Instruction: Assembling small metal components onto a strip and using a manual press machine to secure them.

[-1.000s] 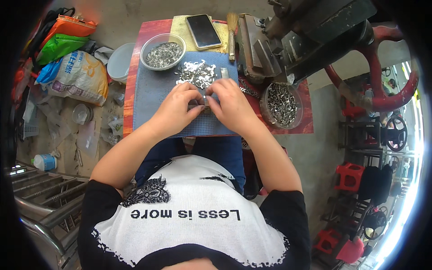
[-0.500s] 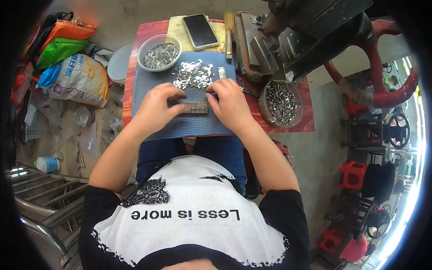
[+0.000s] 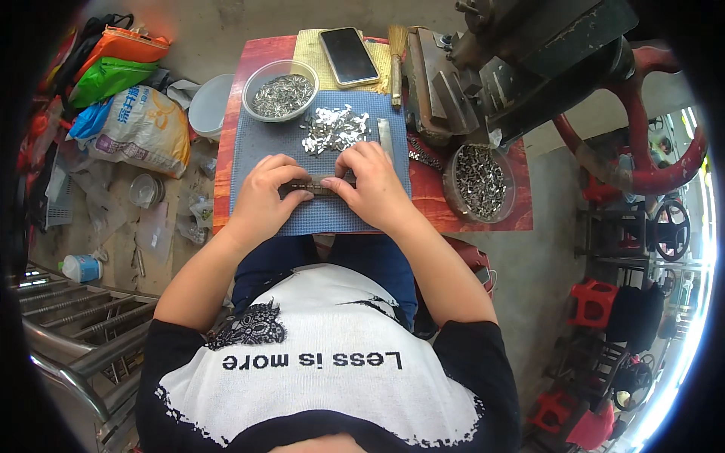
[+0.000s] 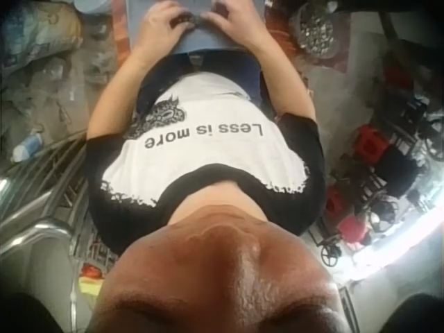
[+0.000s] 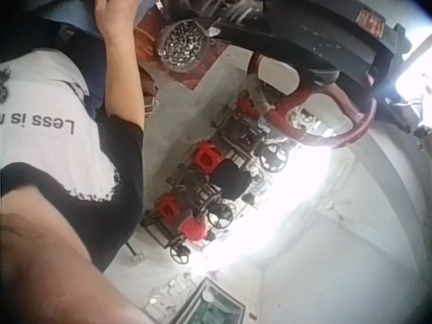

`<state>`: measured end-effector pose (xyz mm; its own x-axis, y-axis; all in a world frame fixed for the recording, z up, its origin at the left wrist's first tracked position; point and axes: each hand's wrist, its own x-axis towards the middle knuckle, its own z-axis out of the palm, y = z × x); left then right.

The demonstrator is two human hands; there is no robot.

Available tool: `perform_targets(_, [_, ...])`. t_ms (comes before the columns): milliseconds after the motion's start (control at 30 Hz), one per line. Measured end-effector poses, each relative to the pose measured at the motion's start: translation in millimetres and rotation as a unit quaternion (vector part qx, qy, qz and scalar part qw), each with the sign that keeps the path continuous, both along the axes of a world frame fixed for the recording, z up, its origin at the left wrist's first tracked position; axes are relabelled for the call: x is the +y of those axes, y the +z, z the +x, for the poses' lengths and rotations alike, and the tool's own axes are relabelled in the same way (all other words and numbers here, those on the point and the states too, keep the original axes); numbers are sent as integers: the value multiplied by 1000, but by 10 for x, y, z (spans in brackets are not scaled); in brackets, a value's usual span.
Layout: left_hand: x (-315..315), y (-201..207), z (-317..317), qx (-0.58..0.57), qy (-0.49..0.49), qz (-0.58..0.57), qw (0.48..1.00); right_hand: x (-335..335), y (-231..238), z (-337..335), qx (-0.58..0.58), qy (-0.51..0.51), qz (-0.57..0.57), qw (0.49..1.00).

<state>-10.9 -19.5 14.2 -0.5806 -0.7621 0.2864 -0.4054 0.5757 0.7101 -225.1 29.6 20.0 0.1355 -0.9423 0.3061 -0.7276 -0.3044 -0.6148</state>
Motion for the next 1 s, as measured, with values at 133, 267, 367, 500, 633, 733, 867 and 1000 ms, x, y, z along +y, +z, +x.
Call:
perform_targets(133, [-34, 45, 10, -13, -6, 28, 1000, -42, 2, -48, -41, -12, 3, 999])
perform_targets(267, [-238, 265, 67, -1, 18, -43, 999, 8, -42, -93, -22, -21, -6, 1000])
perform_targets(367, [-682, 437, 112, -38, 74, -108, 991, 16, -40, -55, -1, -23, -24, 999])
perform_targets(500, [-1182, 502, 60, -168, 77, -118, 976, 12, -54, -61, -40, -16, -12, 999])
perform_targets(633, [-1282, 543, -181, -270, 5, -175, 947, 25, -65, -48, -41, -27, -45, 998])
perform_targets(733, [-1345, 635, -269, -304, -29, -195, 932, 22, -34, -44, -64, -35, -41, 997])
perform_targets(867, [-1419, 437, -307, -263, -36, -248, 932, -91, 66, -31, -96, -47, -37, 994])
perform_targets(1000, [-1423, 365, -191, -185, 2, -189, 964, -493, 318, 103, -70, -42, -59, 995])
